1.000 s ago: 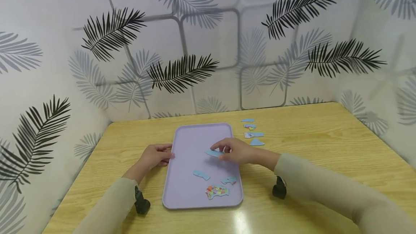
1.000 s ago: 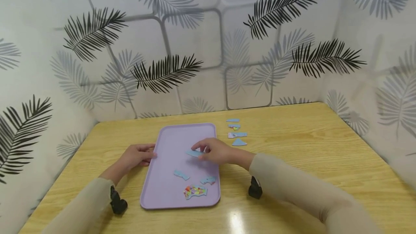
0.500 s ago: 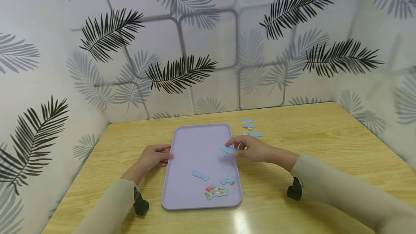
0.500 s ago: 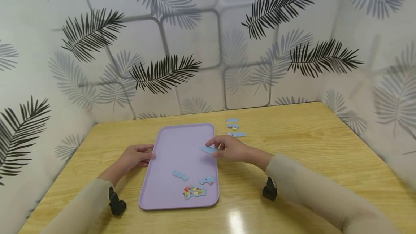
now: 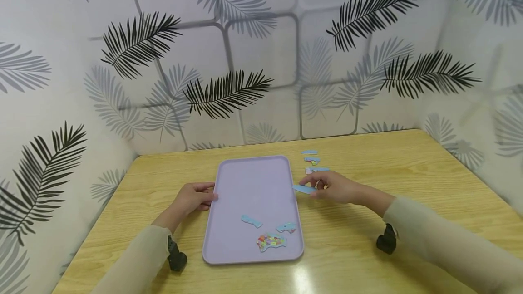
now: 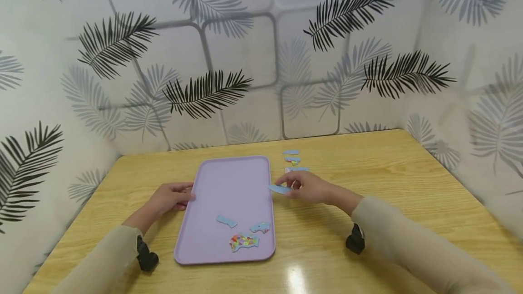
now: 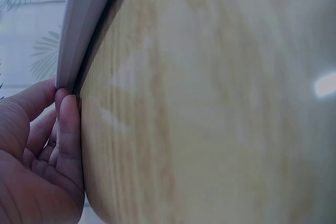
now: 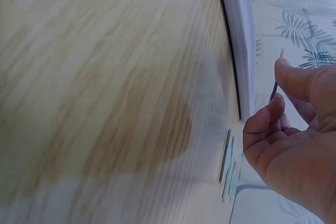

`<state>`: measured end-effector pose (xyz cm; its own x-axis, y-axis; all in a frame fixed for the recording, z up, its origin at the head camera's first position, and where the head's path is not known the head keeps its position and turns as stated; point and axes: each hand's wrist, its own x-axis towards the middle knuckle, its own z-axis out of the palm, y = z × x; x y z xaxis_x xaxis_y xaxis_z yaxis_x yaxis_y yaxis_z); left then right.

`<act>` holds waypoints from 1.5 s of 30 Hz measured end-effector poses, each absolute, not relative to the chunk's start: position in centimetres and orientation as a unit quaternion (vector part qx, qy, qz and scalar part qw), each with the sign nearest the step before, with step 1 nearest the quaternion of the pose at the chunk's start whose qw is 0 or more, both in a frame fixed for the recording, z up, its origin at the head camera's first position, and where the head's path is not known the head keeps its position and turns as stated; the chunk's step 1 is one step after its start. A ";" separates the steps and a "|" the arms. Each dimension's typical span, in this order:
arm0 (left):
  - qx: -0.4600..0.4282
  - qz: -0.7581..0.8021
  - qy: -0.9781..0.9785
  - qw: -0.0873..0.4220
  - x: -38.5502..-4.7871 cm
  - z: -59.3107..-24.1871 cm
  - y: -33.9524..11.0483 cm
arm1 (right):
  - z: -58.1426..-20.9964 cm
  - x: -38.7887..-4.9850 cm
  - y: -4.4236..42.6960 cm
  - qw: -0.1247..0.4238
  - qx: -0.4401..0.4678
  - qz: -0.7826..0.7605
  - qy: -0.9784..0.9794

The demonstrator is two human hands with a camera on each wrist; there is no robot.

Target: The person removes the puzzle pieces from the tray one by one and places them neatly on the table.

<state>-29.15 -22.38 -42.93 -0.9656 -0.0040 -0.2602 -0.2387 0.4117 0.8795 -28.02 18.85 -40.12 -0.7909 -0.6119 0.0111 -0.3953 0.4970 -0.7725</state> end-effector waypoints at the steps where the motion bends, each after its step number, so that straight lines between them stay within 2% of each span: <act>1: -0.073 0.538 0.833 0.109 -29.1 -42.9 -22.4 | -40.2 -28.1 19.1 0.136 -0.295 -0.407 0.854; 25: -0.072 0.542 0.831 0.107 -29.2 -43.0 -22.4 | -41.3 -29.3 22.4 0.170 -0.296 -0.376 0.861; 45: -0.069 0.539 0.832 0.107 -29.1 -42.8 -22.3 | -41.4 -29.9 23.0 0.156 -0.310 -0.368 0.863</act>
<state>-29.09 -22.29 -42.84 -0.9675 -0.0002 -0.2530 -0.2309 0.4088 0.8829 -29.88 22.96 -41.39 -0.7590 -0.6498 -0.0408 -0.4207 0.5372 -0.7310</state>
